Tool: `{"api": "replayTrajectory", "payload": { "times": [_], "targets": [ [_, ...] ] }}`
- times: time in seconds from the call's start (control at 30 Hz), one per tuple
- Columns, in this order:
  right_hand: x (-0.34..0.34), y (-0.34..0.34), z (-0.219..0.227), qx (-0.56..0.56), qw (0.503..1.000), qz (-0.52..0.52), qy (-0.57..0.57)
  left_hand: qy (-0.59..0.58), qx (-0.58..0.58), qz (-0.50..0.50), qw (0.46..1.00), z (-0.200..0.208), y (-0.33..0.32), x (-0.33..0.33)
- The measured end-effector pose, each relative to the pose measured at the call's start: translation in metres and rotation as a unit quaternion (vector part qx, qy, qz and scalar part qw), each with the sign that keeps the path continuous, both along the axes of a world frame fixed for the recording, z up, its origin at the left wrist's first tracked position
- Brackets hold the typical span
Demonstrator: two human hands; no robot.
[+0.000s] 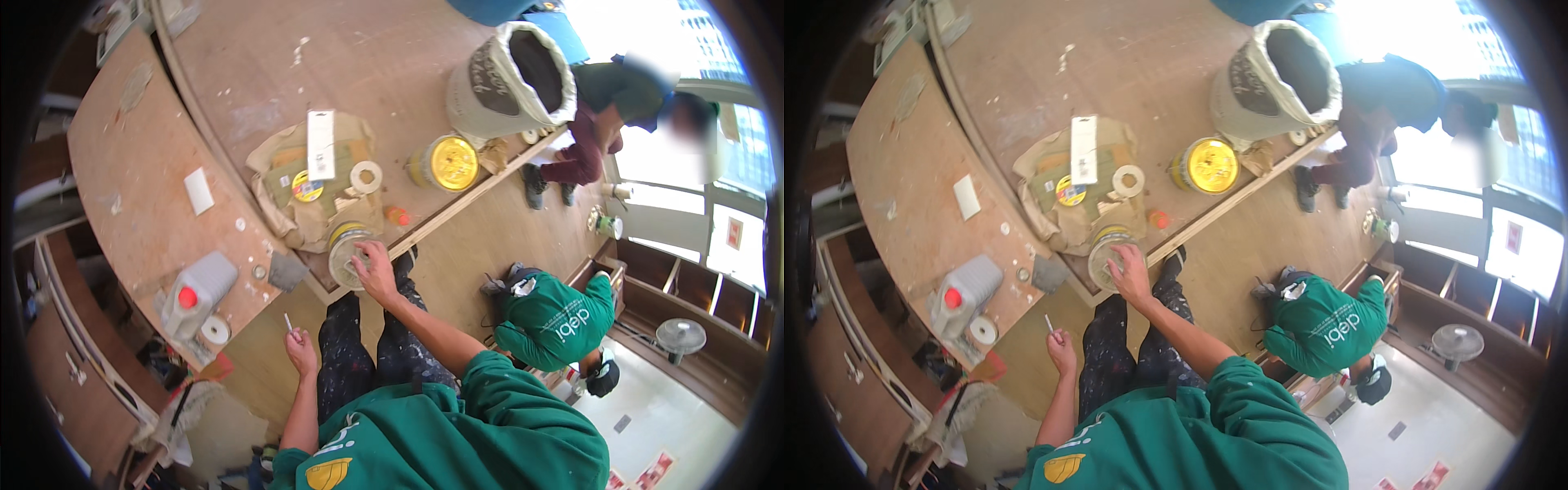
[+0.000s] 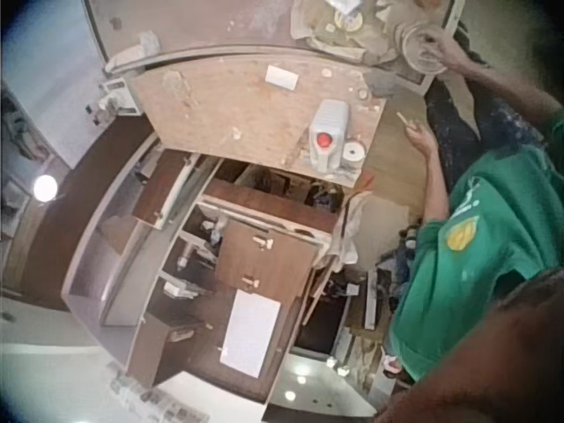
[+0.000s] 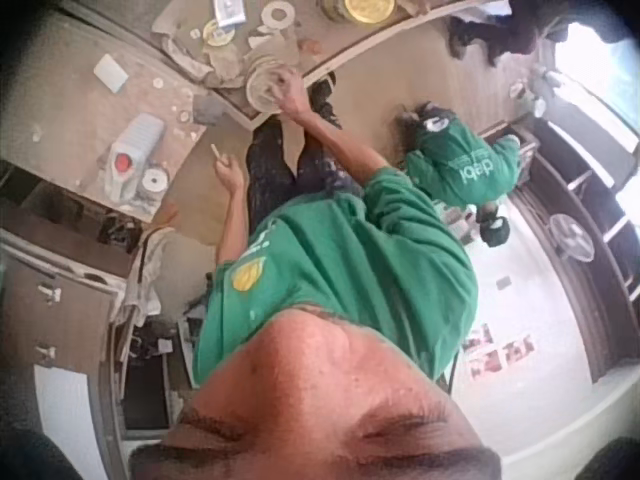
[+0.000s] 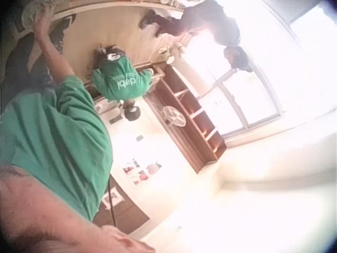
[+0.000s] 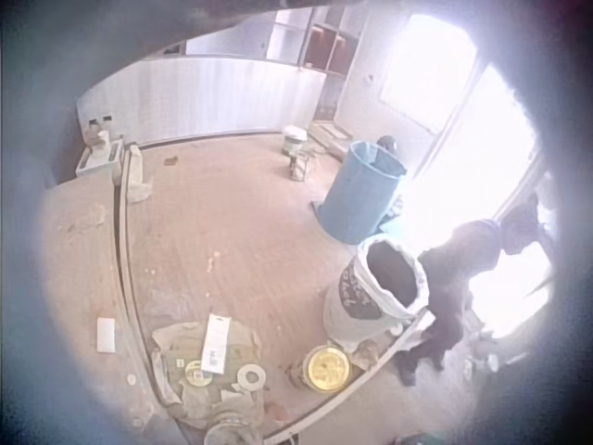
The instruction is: The person applies a thin strip of trim or tape along the edges of a white cabinet interior, pressing it into place by hand. Later, the person opens a paint can, removes the lid, and uses a stick to stir the contents while other workers are present in the room.
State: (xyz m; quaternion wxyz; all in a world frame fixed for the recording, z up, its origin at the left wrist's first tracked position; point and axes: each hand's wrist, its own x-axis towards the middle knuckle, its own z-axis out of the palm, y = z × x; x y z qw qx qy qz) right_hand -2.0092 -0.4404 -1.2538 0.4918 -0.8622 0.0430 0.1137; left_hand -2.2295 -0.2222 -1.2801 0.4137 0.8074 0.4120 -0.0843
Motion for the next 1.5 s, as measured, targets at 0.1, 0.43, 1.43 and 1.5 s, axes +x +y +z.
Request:
{"api": "replayTrajectory", "payload": {
  "times": [0.1, 0.43, 1.43, 1.5],
  "targets": [
    [0.017, -0.062, -0.004, -0.102, 0.984, -0.11, -0.1, 0.006, -0.023, -0.02, 1.0, 0.011, -0.002, 0.022],
    [0.18, -0.214, -0.012, -0.312, 0.944, -0.104, -0.01, -0.014, 0.019, -0.136, 0.991, 0.021, -0.003, 0.049],
    [0.049, -0.304, 0.022, 0.617, 0.69, -0.316, 0.209, 0.042, 0.0, -0.112, 0.993, 0.017, -0.039, 0.033],
    [0.022, -0.295, -0.006, 0.666, 0.611, -0.351, 0.243, 0.04, -0.008, -0.12, 0.992, 0.013, -0.04, 0.034]
  ]
}}
